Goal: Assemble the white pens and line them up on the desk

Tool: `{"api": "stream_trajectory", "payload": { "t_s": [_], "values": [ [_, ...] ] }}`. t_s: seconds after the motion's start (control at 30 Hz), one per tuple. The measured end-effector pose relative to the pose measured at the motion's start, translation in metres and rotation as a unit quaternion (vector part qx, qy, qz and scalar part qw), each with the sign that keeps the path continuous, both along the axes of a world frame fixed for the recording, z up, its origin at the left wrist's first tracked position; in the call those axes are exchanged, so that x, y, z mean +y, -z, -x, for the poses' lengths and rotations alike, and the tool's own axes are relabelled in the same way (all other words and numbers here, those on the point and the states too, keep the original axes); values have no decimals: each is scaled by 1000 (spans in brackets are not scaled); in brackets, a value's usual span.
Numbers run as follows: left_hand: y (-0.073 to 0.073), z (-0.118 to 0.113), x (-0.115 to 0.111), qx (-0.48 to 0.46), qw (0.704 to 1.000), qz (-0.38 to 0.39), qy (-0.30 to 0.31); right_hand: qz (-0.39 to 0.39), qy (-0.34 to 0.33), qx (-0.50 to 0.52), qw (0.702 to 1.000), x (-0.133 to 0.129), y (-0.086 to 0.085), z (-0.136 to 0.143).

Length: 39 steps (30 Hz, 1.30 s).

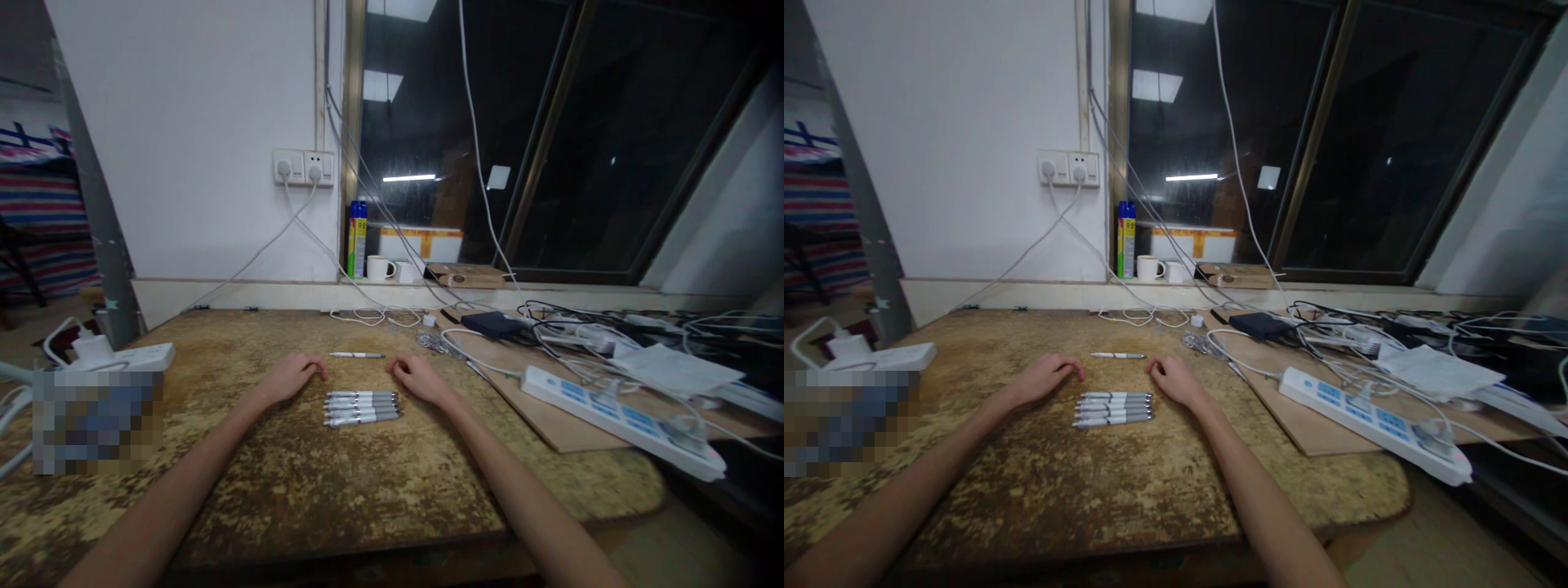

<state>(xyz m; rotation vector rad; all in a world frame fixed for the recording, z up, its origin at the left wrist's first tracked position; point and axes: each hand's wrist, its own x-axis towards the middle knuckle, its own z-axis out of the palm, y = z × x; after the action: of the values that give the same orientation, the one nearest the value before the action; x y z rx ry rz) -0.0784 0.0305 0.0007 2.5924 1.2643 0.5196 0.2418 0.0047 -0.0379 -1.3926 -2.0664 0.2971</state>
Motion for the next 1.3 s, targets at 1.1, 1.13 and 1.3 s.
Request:
{"api": "stream_trajectory", "payload": {
  "t_s": [1.1, 1.13, 1.3],
  "values": [
    [2, -6, -15, 3, 998, -11, -57, -13, 33, 32, 999, 0, 6, -9],
    [2, -6, -15, 4, 998, -12, -56, -11, 34, 32, 999, 0, 6, -10],
    [2, -5, -14, 3, 998, -16, -60, -4, 36, 27, 999, 0, 8, -9]
  ]
}}
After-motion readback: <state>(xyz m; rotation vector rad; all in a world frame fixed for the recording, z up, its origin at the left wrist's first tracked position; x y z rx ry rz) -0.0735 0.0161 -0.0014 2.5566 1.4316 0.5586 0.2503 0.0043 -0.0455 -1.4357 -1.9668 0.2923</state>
